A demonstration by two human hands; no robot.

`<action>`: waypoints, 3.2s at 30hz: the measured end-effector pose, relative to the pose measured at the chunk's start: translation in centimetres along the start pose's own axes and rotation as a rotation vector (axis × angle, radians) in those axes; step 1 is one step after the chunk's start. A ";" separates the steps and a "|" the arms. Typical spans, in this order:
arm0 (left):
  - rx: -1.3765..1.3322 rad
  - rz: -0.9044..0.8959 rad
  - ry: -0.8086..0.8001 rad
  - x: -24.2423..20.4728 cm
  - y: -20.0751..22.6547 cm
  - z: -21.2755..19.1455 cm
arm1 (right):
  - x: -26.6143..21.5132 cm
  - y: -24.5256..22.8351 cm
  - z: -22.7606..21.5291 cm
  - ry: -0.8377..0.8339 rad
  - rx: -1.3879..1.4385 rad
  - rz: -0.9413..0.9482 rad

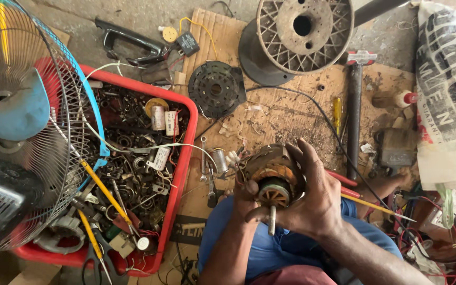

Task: The person disassembles a small electrical motor by removing the rotor and stator components. They use a hammer to tap the stator housing and a screwdriver to adjust internal parts. The person then reassembles the motor components, aligning the rotor and stator.

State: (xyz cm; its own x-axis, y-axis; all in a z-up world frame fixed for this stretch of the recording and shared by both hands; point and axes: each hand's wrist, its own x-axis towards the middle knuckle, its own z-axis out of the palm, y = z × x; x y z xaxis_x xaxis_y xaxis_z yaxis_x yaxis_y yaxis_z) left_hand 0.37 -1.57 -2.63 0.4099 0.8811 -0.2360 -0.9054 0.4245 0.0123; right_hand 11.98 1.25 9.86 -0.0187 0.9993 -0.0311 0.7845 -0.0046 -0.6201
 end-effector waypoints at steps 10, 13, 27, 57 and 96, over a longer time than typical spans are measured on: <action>0.069 0.003 0.040 -0.1 1.2 1.5 | 1.0 -0.6 -0.7 0.017 0.011 -0.101; 0.149 0.059 0.057 -0.1 1.1 1.3 | 1.0 -0.2 -1.1 -0.038 0.011 -0.034; 0.223 0.164 0.110 -0.1 -0.3 0.4 | -0.3 0.4 -3.5 -0.235 0.182 -0.079; 0.184 0.146 0.127 0.3 0.9 1.1 | 5.4 3.1 -1.6 -0.158 0.162 -0.371; 0.402 0.151 0.139 0.1 0.9 2.8 | 0.4 4.6 0.1 -0.166 0.831 0.543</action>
State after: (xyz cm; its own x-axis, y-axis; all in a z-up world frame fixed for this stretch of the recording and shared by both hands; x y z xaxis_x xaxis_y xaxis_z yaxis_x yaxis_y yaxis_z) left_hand -0.09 -0.48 0.04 0.2331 0.9147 -0.3303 -0.8274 0.3650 0.4269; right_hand 15.50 1.65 6.90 0.0775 0.8369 -0.5419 0.0324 -0.5453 -0.8376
